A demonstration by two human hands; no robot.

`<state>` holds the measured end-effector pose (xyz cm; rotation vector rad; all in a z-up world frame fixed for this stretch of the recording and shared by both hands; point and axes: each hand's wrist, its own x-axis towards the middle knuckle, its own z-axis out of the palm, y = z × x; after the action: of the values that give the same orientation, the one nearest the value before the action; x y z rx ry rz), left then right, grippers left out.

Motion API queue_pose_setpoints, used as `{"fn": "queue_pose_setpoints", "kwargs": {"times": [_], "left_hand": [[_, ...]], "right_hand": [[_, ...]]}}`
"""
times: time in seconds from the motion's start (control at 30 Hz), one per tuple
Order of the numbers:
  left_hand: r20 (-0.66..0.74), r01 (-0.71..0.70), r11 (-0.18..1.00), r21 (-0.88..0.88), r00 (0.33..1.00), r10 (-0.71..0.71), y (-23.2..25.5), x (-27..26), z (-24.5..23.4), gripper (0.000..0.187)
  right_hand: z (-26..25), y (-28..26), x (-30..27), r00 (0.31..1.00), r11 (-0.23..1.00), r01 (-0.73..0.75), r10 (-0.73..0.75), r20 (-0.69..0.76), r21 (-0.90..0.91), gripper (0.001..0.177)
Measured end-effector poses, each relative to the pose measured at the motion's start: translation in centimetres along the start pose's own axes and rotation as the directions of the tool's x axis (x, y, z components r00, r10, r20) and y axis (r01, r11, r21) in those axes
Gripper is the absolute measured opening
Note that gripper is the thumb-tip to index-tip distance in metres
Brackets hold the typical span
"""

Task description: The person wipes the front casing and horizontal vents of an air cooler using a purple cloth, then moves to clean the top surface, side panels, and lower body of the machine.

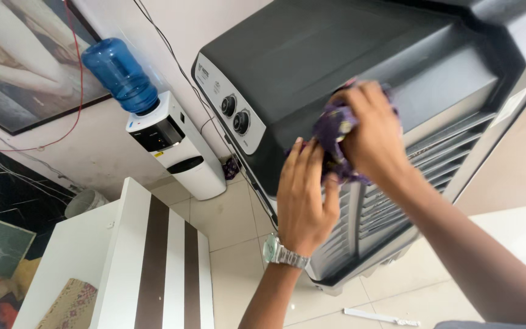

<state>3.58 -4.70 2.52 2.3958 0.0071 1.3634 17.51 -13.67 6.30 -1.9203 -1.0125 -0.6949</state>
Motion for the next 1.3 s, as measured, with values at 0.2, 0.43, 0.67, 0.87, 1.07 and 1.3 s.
{"fn": "queue_pose_setpoints", "kwargs": {"times": [0.2, 0.43, 0.67, 0.87, 1.07, 1.3], "left_hand": [[-0.322, 0.319, 0.853, -0.414, 0.824, -0.465, -2.7, 3.1, -0.3, 0.018], [-0.211, 0.265, 0.964, -0.013, 0.942, -0.262, -2.3, 7.7, 4.2, 0.042], [-0.142, 0.371, 0.926, 0.073, 0.923, -0.359, -1.5, 8.0, 5.0, 0.072], [-0.248, 0.155, 0.985, 0.079, 0.960, -0.131, -1.8, 7.2, 4.4, 0.074], [-0.141, 0.086, 0.947, 0.310, 0.989, -0.043, -1.4, 7.1, 4.6, 0.065], [-0.002, -0.067, 0.854, 0.516, 0.997, 0.080, -1.0, 6.5, 6.0, 0.040]], "right_hand": [[2.4, -3.0, 0.6, 0.909, 0.935, 0.348, -0.320, 0.266, -0.066, 0.057], [-3.4, 11.8, 8.7, 0.879, 0.895, 0.446, -0.435, 0.194, -0.014, 0.048], [-0.5, 11.8, 8.6, 0.959, 0.959, 0.284, -0.284, 0.022, 0.012, 0.041], [2.7, 2.6, 3.9, 0.806, 0.805, 0.591, -0.591, 0.026, -0.053, 0.044], [-1.1, 9.8, 8.6, 0.847, 0.884, 0.468, -0.455, 0.276, 0.021, 0.042], [-4.1, 8.3, 7.1, 0.956, 0.964, -0.196, 0.228, 0.183, -0.177, 0.052]]}}
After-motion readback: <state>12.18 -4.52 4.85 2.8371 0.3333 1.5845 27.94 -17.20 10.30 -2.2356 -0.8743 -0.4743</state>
